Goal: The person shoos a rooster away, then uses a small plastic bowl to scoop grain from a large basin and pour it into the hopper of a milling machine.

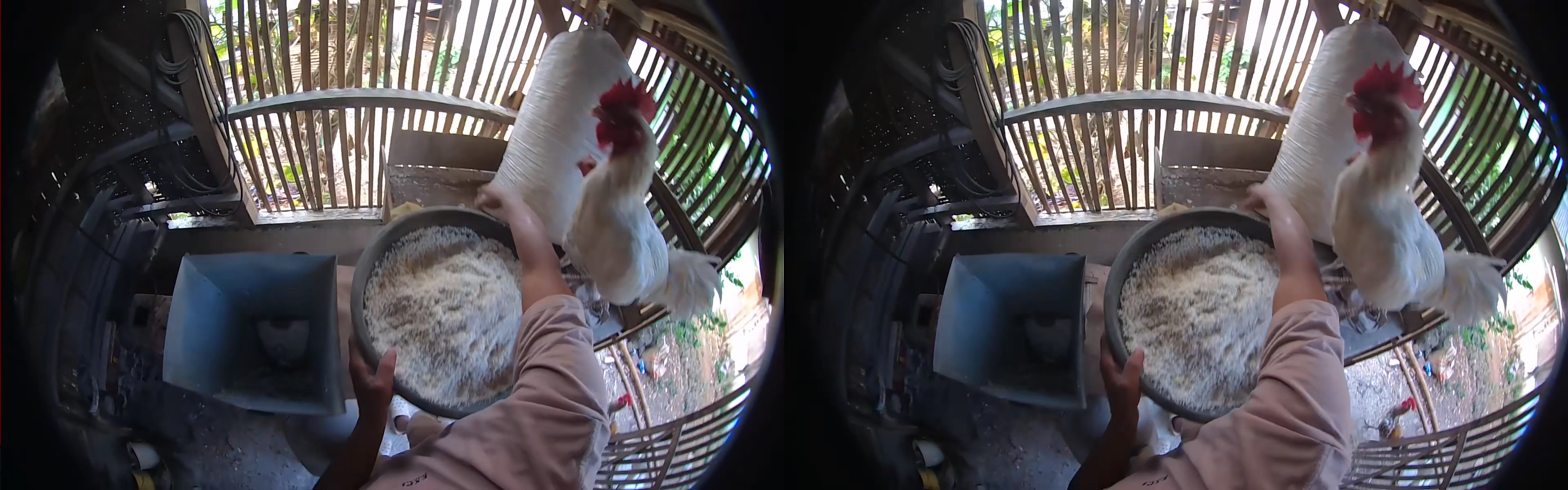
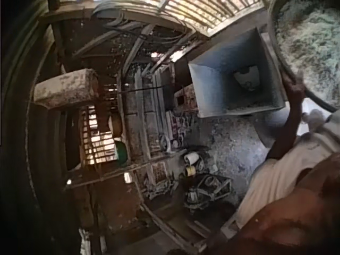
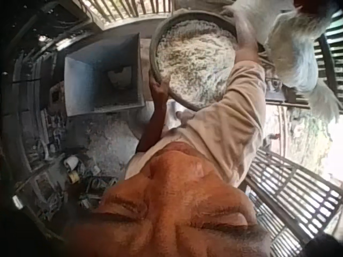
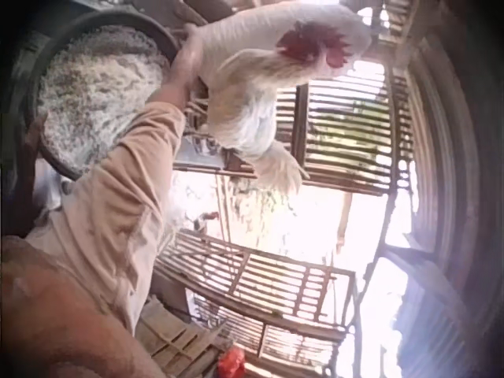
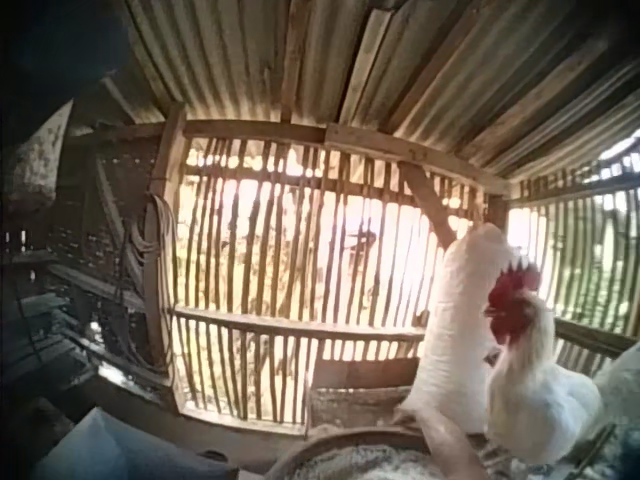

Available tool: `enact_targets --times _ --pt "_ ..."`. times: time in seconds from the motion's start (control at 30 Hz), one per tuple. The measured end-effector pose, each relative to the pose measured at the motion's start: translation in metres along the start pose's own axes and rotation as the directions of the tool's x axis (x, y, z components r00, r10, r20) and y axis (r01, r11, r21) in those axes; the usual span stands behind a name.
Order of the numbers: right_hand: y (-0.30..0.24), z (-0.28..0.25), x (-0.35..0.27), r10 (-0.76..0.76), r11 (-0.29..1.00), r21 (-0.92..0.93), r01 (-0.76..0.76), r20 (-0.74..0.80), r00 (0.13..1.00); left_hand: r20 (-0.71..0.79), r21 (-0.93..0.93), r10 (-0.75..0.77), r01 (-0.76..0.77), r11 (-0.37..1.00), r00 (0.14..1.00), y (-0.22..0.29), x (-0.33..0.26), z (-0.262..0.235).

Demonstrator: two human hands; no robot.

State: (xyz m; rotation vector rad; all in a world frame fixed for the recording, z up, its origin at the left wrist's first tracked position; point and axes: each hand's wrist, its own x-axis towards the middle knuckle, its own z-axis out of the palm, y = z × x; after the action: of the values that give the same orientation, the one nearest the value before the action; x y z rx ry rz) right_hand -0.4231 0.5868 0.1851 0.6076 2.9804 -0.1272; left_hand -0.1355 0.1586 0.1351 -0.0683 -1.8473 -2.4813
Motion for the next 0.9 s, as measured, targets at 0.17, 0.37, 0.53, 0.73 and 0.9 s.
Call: enact_targets --times 0.17,0.37,0.53,0.73,0.9 --pt "0.049 -0.006 -0.067 0.286 0.912 0.287 -0.293 0.067 0.956 -0.054 0.071 -0.094 0.098 0.993 0.994 0.009 -0.008 0.004" --pt "0.051 -0.043 -0.193 0.478 0.701 0.513 -0.495 0.177 0.860 -0.209 0.131 -0.222 0.252 0.959 0.952 -0.003 -0.018 0.001" --pt "0.053 -0.058 -0.239 0.544 0.594 0.586 -0.551 0.212 0.812 -0.263 0.168 -0.186 0.235 0.957 0.947 -0.001 -0.017 0.004" --pt "0.051 -0.055 -0.243 0.591 0.542 0.614 -0.573 0.206 0.780 -0.230 0.145 -0.200 0.237 0.961 0.952 -0.001 -0.014 0.006" --pt "0.066 -0.033 -0.231 0.701 0.488 0.610 -0.625 0.153 0.697 -0.239 0.134 -0.199 0.235 0.963 0.951 -0.002 -0.017 0.004"
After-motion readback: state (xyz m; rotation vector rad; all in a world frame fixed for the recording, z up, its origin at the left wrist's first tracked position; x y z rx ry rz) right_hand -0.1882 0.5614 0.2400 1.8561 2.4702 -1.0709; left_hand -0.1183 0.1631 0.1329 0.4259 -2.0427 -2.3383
